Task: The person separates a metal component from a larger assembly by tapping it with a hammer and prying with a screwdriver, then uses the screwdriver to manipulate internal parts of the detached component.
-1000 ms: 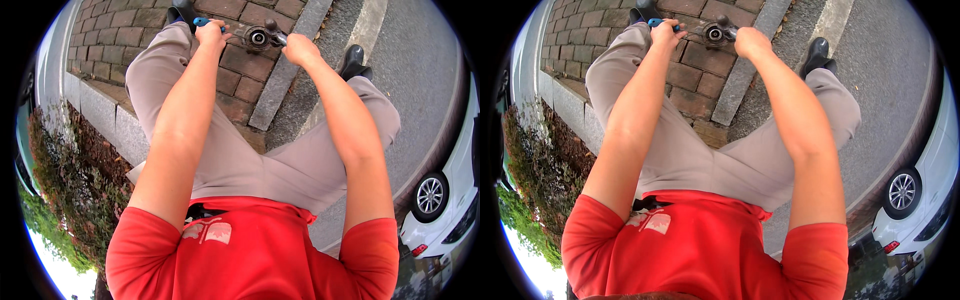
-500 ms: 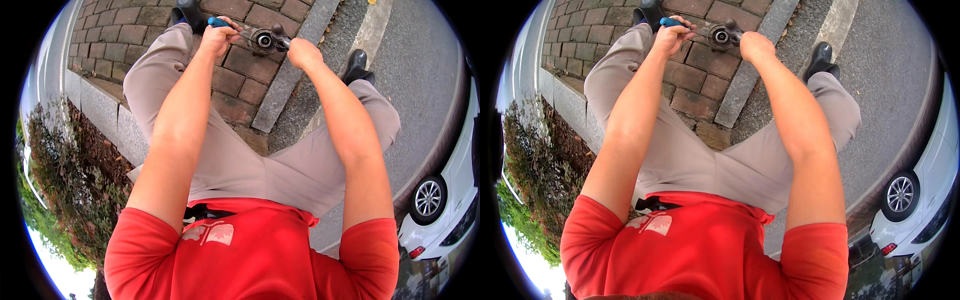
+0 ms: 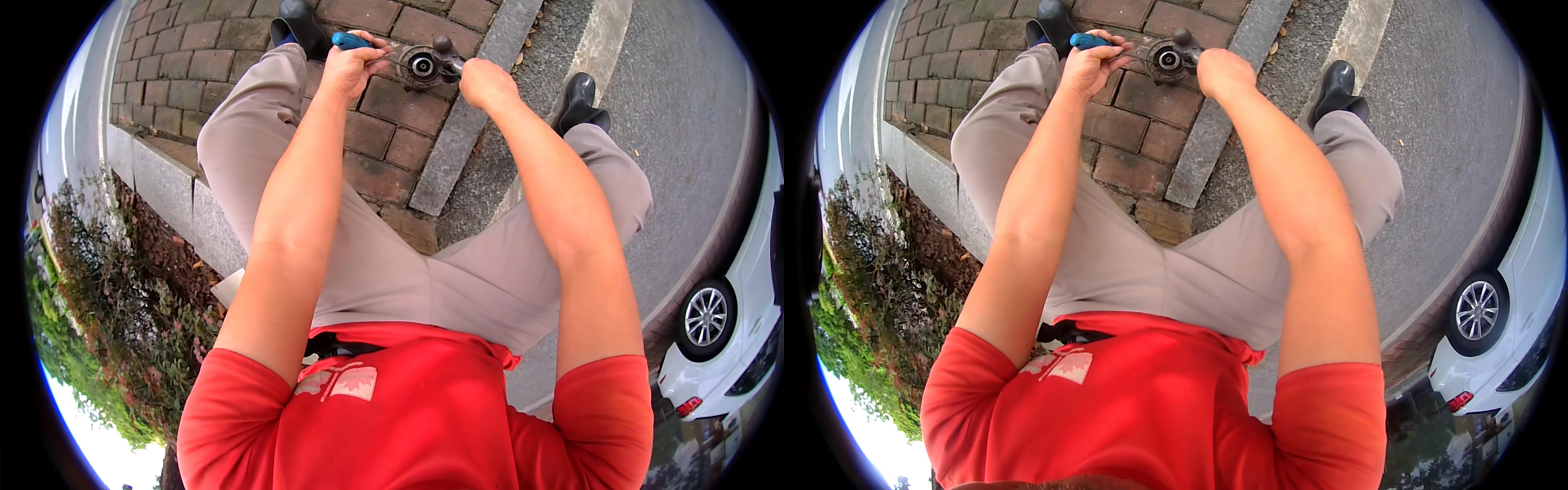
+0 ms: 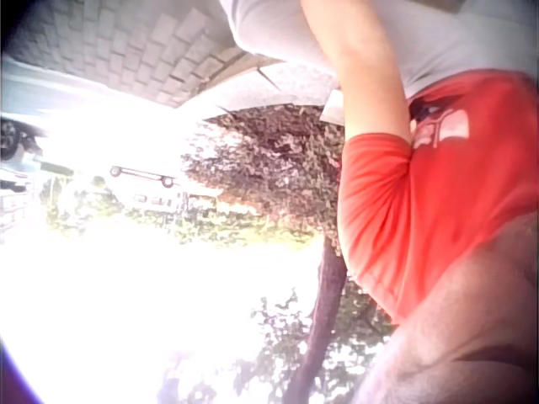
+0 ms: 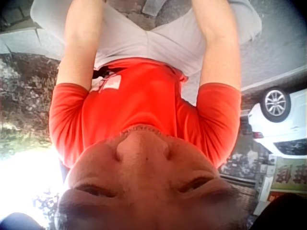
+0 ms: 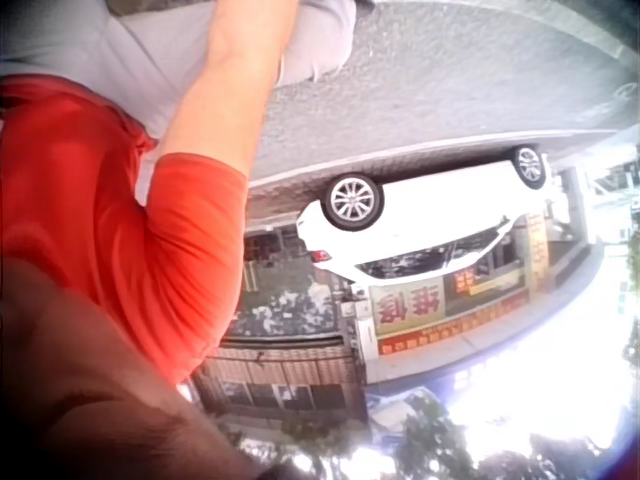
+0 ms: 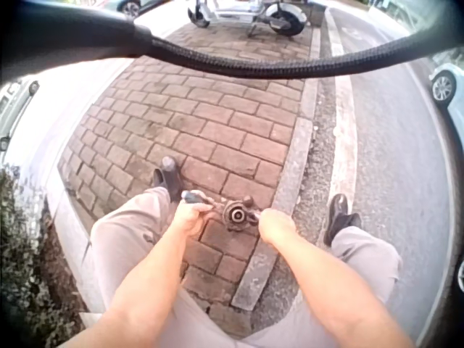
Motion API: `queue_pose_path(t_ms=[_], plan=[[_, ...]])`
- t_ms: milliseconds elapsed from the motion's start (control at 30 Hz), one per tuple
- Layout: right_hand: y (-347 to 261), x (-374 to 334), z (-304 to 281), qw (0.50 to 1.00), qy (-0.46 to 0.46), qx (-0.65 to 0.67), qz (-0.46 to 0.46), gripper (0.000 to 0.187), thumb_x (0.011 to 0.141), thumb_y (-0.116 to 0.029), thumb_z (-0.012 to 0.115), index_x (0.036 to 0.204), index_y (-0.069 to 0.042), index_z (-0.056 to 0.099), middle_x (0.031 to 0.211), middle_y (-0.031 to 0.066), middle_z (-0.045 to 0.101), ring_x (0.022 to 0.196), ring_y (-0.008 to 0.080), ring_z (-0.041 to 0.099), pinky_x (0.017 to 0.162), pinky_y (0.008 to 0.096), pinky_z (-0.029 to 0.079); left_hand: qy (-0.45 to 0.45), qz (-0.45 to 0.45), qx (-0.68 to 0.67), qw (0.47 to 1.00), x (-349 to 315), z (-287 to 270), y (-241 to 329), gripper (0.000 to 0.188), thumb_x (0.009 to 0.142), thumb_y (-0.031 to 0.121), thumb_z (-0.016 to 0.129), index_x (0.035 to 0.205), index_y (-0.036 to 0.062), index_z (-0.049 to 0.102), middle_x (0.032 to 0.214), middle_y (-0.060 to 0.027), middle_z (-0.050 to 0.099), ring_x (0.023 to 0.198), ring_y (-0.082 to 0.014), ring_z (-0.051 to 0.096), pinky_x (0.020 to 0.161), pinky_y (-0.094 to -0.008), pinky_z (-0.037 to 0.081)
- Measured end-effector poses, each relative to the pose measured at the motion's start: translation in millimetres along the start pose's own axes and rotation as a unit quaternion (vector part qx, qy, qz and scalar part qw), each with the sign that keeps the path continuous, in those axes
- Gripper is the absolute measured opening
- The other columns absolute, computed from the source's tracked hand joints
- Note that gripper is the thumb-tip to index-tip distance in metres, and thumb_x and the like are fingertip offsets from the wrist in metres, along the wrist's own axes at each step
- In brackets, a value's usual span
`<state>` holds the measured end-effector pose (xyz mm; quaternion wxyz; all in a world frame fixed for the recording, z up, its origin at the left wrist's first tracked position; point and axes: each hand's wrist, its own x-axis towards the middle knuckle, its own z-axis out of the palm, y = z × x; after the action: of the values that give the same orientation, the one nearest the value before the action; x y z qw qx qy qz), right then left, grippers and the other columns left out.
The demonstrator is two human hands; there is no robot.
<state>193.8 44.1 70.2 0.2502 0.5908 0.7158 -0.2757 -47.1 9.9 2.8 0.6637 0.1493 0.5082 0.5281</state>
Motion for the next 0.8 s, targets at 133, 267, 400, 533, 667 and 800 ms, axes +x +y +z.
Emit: queue_pose_path(t_ms=[133,267,400,533,667,800], plan=[[0,-2,1,1.0,0.017,0.012,-0.004,0.027,0.087,-0.005,0.059,0.11,-0.004,0.073,0.119,0.0153,0.07,0.11,0.0331,0.068,0.091,0.0432,0.056,0.026,0.046,0.092,0.994,-1,5,6,0.03,0.079,-0.016,0.063,0.1,0.0053,0.057,0.099,-0.0124,0.068,0.1,-0.0288,0.069,0.077,-0.0353,0.062],[0,-3,1,1.0,0.018,0.011,-0.004,0.027,0.087,-0.005,0.059,0.11,-0.004,0.073,0.119,0.0154,0.07,0.11,0.0328,0.068,0.09,0.0427,0.056,0.021,0.039,0.138,0.989,-7,11,0,0.033,0.077,-0.015,0.065,0.101,0.0059,0.058,0.099,-0.0111,0.068,0.097,-0.0251,0.069,0.076,-0.0312,0.062],[-2,-6,1,1.0,0.02,0.009,0.003,0.027,0.087,-0.006,0.059,0.111,-0.004,0.073,0.119,0.0153,0.07,0.11,0.0325,0.068,0.091,0.0427,0.056,0.053,0.068,0.099,0.991,-10,21,-2,0.029,0.07,-0.017,0.065,0.093,0.0007,0.061,0.093,-0.0137,0.069,0.076,-0.0195,0.065,0.062,-0.0284,0.054],[-2,-7,1,1.0,0.015,0.023,-0.002,0.028,0.087,-0.004,0.057,0.11,-0.001,0.071,0.119,0.0182,0.069,0.11,0.0341,0.067,0.09,0.0443,0.055,0.056,0.053,0.088,0.993,-9,23,-4,0.029,0.07,-0.017,0.065,0.093,0.0013,0.061,0.092,-0.0127,0.069,0.074,-0.0181,0.064,0.06,-0.0272,0.052],[0,-7,0,0.999,0.019,0.027,-0.008,0.028,0.087,-0.003,0.055,0.109,0.001,0.071,0.118,0.0199,0.069,0.109,0.0353,0.067,0.09,0.0451,0.055,0.027,0.06,0.124,0.99,-8,27,-6,0.028,0.07,-0.016,0.066,0.092,0.0019,0.062,0.089,-0.011,0.069,0.073,-0.0166,0.063,0.06,-0.0267,0.05],[0,-7,0,0.999,0.026,0.03,-0.011,0.027,0.086,-0.002,0.056,0.108,0.001,0.071,0.117,0.02,0.069,0.109,0.0356,0.068,0.089,0.0452,0.055,-0.004,0.078,0.19,0.979,-7,27,-6,0.028,0.068,-0.014,0.066,0.09,0.0024,0.064,0.088,-0.0085,0.07,0.076,-0.0156,0.064,0.063,-0.0281,0.051]])
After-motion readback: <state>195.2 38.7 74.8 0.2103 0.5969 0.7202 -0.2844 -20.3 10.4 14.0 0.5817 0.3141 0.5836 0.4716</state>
